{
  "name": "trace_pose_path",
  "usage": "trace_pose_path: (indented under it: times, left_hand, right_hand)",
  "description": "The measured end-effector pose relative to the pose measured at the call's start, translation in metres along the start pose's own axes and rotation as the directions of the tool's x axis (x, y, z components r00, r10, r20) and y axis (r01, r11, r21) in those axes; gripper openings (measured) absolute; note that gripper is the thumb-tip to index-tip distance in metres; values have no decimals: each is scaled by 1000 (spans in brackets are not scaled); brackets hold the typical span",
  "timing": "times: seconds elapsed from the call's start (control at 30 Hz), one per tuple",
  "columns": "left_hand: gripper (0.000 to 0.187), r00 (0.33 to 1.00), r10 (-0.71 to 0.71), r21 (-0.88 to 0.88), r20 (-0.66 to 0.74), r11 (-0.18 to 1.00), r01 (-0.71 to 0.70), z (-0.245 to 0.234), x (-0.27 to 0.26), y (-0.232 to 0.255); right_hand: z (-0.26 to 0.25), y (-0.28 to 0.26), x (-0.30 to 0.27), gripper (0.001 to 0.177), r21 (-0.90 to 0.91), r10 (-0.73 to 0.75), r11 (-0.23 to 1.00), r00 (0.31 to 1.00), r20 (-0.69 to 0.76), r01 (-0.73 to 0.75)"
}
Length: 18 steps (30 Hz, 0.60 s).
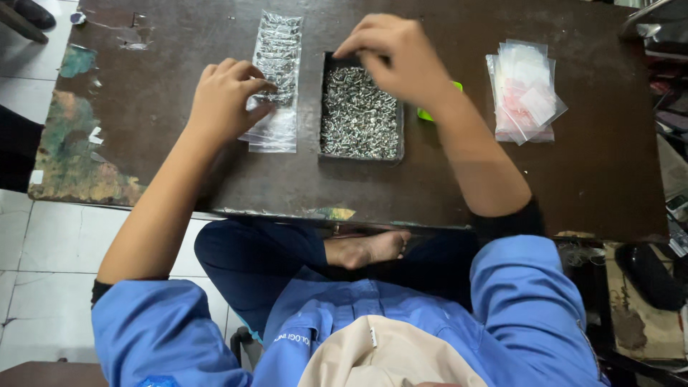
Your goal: The person sits at a table and transfers small metal screws from a black tray into a green plastic container. They then pour the screws from the container into a small plastic bag, seal it, and place it on a stack of similar bags. The person repeats this process multiple times.
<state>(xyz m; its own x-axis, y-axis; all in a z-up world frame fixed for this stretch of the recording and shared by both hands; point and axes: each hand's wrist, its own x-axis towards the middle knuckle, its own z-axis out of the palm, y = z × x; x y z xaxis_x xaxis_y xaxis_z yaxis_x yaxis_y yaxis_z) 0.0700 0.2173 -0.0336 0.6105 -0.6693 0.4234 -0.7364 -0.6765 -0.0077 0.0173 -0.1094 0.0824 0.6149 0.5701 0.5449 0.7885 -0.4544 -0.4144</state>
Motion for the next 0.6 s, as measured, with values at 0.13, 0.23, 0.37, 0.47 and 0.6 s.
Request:
trace_pose_path:
  times: [0.13,0.23,0.37,0.47,0.6]
  left_hand:
    - [28,997,-18,-3,76,1000,18,7,11,-3]
    - [19,998,39,106,50,993,-44,6,12,-3]
    - [33,999,-5,12,52,1000,5,-12,23,17]
    - [47,998,-46,-43,-34,998,44,-1,35,37]
    - [54,991,-119,-82,66,989,124,57,41,32]
  right_hand:
    - [-35,-6,-17,32,4,0,1000,1000,-30,0]
    - [-49,-11,-29,34,1,-5,1000,999,-35,5]
    - [-56,-5,-49,32,-45,23,999,999,-22,-24]
    - [-56,5,-67,35,-74,92,993,995,-37,-95]
    - [-67,30,-96,34,-162,282,946,959,-21,-282]
